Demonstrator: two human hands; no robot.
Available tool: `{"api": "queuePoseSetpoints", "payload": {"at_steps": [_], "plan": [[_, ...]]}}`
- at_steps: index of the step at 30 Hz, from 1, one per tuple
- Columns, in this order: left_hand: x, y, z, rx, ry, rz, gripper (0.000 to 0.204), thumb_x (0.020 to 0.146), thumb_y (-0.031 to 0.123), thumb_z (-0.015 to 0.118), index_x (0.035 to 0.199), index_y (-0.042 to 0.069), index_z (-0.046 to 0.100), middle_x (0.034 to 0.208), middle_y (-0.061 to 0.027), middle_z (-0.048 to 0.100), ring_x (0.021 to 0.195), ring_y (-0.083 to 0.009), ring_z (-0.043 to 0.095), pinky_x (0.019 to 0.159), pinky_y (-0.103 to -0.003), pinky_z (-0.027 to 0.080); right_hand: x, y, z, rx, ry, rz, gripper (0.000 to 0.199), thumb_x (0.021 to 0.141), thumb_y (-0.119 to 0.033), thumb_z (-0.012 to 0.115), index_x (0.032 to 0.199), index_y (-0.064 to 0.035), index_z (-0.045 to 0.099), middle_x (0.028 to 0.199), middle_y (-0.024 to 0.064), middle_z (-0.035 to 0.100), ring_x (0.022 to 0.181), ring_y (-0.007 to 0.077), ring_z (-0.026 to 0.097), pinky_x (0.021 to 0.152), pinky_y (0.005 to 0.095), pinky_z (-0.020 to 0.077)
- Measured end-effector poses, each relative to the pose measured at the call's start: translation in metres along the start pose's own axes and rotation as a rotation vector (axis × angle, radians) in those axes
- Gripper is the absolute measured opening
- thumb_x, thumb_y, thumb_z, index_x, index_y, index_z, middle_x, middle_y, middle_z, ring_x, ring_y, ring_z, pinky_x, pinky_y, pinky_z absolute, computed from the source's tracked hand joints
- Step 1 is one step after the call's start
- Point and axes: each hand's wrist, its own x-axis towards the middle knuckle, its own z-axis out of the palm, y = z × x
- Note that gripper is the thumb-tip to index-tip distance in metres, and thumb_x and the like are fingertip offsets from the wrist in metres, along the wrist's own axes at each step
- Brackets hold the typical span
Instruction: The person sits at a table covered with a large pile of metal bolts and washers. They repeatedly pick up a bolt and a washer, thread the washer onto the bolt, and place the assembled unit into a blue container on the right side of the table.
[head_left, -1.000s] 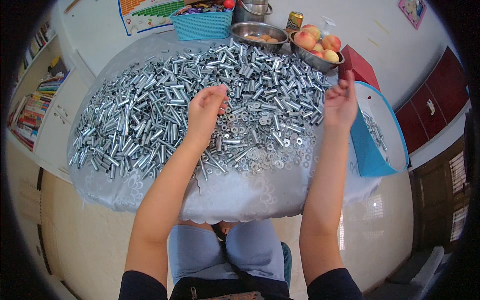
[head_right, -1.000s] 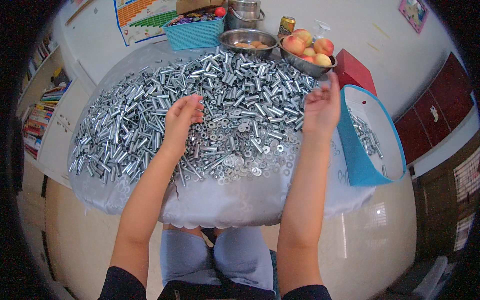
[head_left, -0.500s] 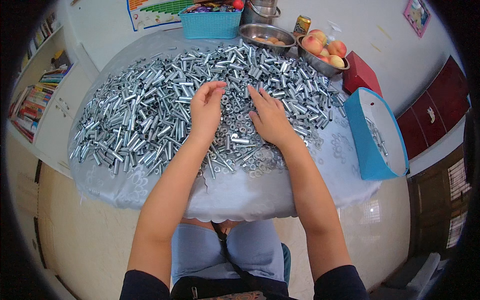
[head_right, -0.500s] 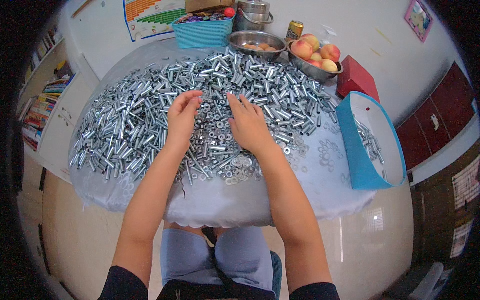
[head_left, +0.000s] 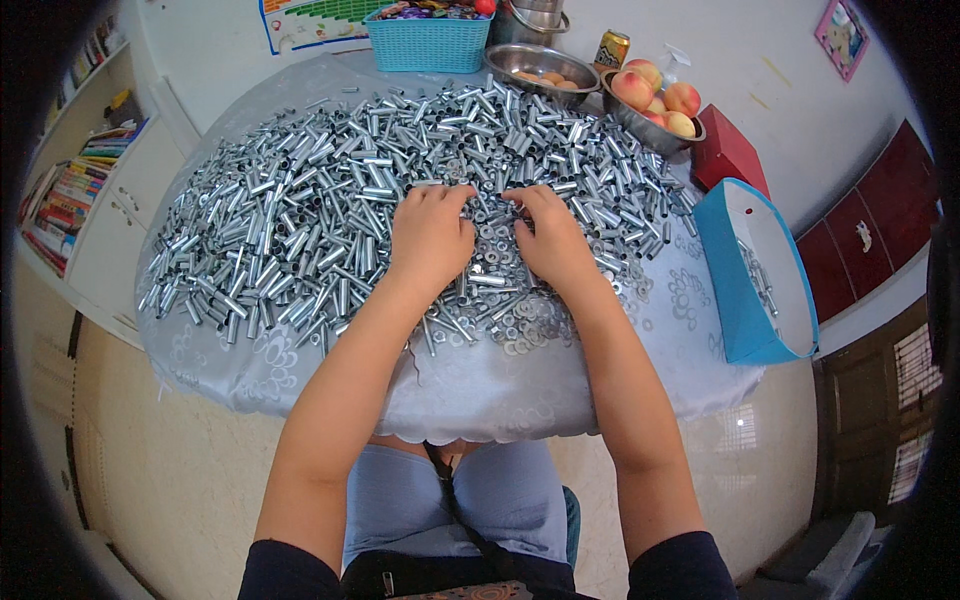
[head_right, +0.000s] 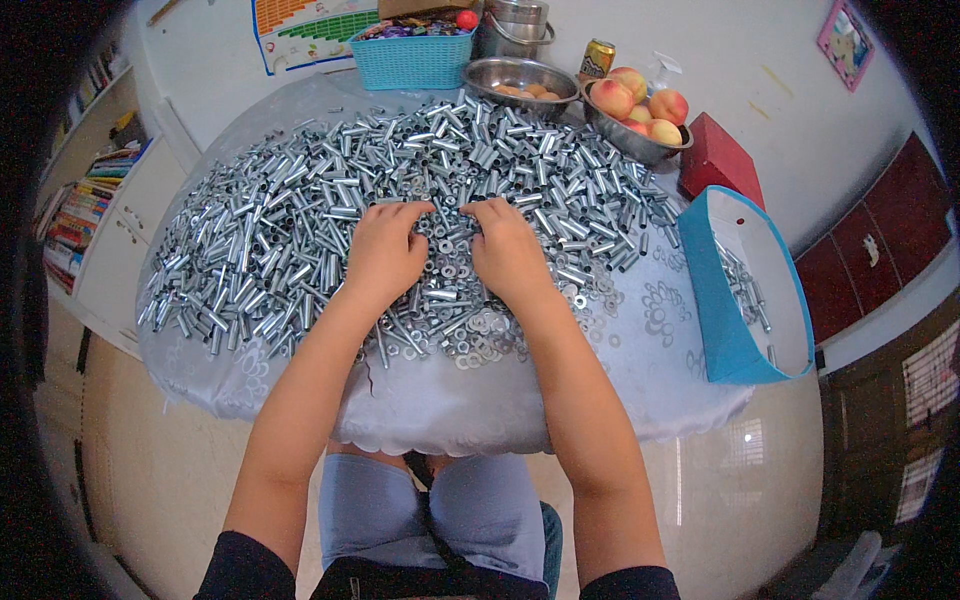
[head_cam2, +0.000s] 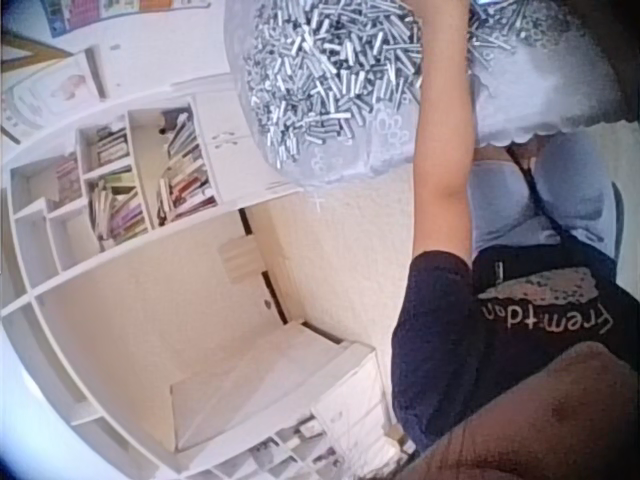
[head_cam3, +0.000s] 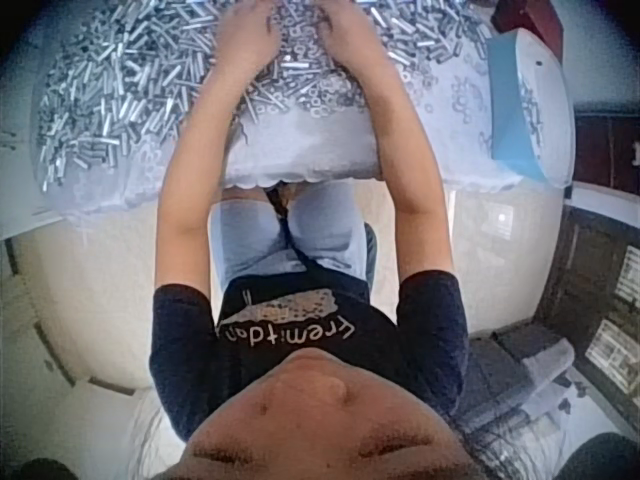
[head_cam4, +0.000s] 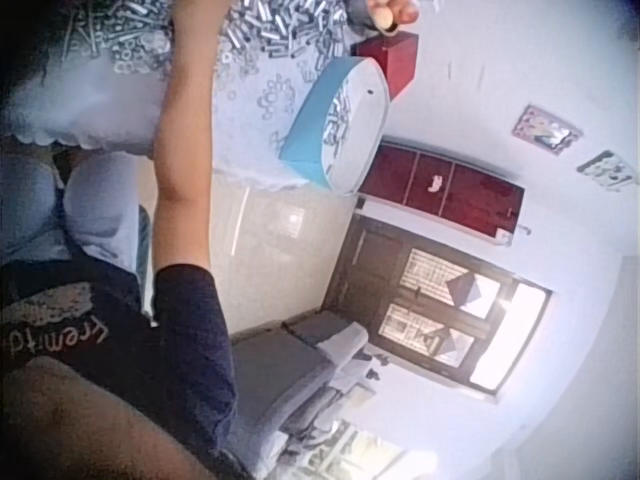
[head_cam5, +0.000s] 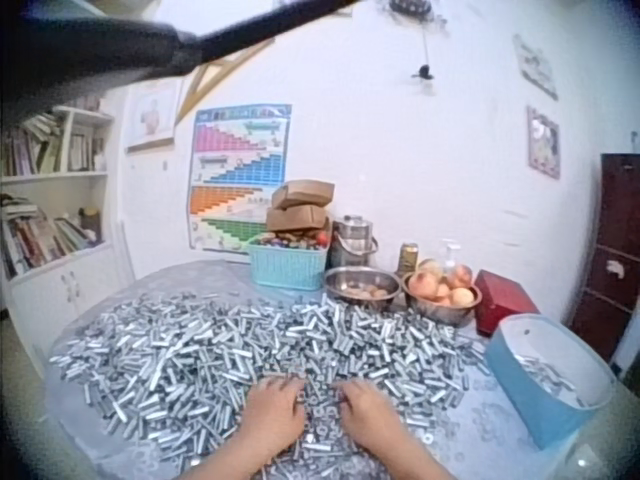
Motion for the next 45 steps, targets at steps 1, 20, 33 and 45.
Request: {"api": "queuePoseSetpoints", "payload": {"at_steps": [1, 20, 33, 45], "plan": [[0.000, 0.000, -0.001, 0.002, -0.005, 0.011, 0.027, 0.068, 0.005, 0.052, 0.094, 0.006, 0.060, 0.095, -0.0114, 0.059, 0.096, -0.0287, 0.051, 0.085, -0.038, 0.040, 0.000, 0.000, 0.000, 0.033, 0.007, 0.020, 0.029, 0.068, 0.004, 0.051, 0.096, -0.0024, 0.057, 0.089, 0.0142, 0.056, 0.086, 0.0313, 0.053, 0.077, 0.0392, 0.0426], [-0.005, -0.004, 0.006, 0.200, -0.075, 0.185, 0.038, 0.071, 0.007, 0.057, 0.109, 0.015, 0.057, 0.108, -0.0069, 0.052, 0.100, -0.0270, 0.046, 0.085, -0.040, 0.037, 0.000, -0.004, -0.003, -0.078, 0.012, -0.068, 0.017, 0.070, -0.002, 0.057, 0.086, -0.0052, 0.061, 0.086, 0.0100, 0.060, 0.080, 0.0295, 0.052, 0.073, 0.0376, 0.0418], [0.002, 0.001, -0.004, 0.131, -0.148, 0.304, 0.022, 0.073, 0.014, 0.057, 0.093, 0.006, 0.061, 0.099, -0.0061, 0.056, 0.095, -0.0245, 0.047, 0.087, -0.038, 0.035, 0.000, -0.017, -0.006, 0.093, 0.019, -0.004, 0.027, 0.070, -0.002, 0.060, 0.097, -0.0014, 0.058, 0.089, 0.0128, 0.060, 0.089, 0.0286, 0.052, 0.081, 0.0355, 0.0407], [0.006, 0.000, 0.012, 0.003, -0.018, 0.197, 0.022, 0.069, 0.013, 0.064, 0.089, 0.006, 0.058, 0.074, -0.0064, 0.059, 0.077, -0.0251, 0.054, 0.073, -0.037, 0.041, 0.004, -0.009, -0.004, 0.451, 0.024, 0.162, 0.028, 0.078, 0.001, 0.054, 0.106, 0.0016, 0.054, 0.100, 0.0135, 0.060, 0.090, 0.0221, 0.059, 0.077, 0.0296, 0.0464]]}}
